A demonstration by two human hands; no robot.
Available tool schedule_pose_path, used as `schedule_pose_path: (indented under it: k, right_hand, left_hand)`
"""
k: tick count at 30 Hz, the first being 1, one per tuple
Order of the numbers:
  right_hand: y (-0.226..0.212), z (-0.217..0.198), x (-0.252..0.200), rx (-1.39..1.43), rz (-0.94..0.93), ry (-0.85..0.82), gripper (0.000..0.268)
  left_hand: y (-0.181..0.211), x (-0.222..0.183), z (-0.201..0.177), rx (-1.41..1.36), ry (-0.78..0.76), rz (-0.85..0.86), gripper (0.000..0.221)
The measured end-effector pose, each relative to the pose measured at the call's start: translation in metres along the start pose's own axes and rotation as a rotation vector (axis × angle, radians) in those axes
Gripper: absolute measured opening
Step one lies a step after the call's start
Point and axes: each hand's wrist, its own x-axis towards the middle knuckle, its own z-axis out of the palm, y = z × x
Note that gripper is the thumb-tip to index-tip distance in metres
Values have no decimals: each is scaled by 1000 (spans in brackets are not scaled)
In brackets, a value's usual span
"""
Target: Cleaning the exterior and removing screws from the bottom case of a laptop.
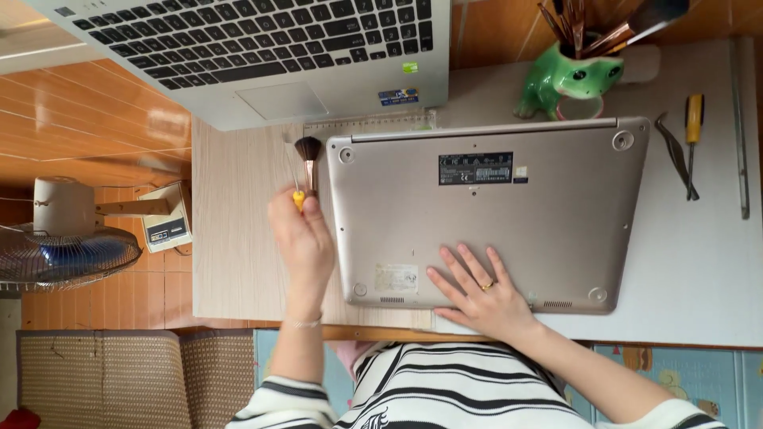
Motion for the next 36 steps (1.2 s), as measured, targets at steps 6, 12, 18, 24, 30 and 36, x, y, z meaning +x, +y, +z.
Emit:
schedule_pose_path:
  k: [6, 12, 18, 24, 30, 36]
  right_hand:
    - [1, -1, 1, 2, 13, 10, 76]
    - [0, -1, -1, 4, 25, -14, 74]
    - [0, 0, -2, -6, 23, -17, 73]
    - [-1, 1, -4, 1, 22, -21, 72]
    - [-1, 6, -9, -7, 16, -14, 69]
    - [-2, 14, -16, -12, -2, -7, 66]
  left_hand:
    - [73, 26, -34, 83, -477, 209, 25]
    - [98, 31, -25, 71, -659, 561, 29]
    - [107, 35, -21, 217, -574, 763, 50]
    - [117, 40, -15, 282, -525, 844, 50]
    - [123, 40, -10, 318, -516, 875, 49]
    - [142, 43, -14, 386, -532, 965, 41]
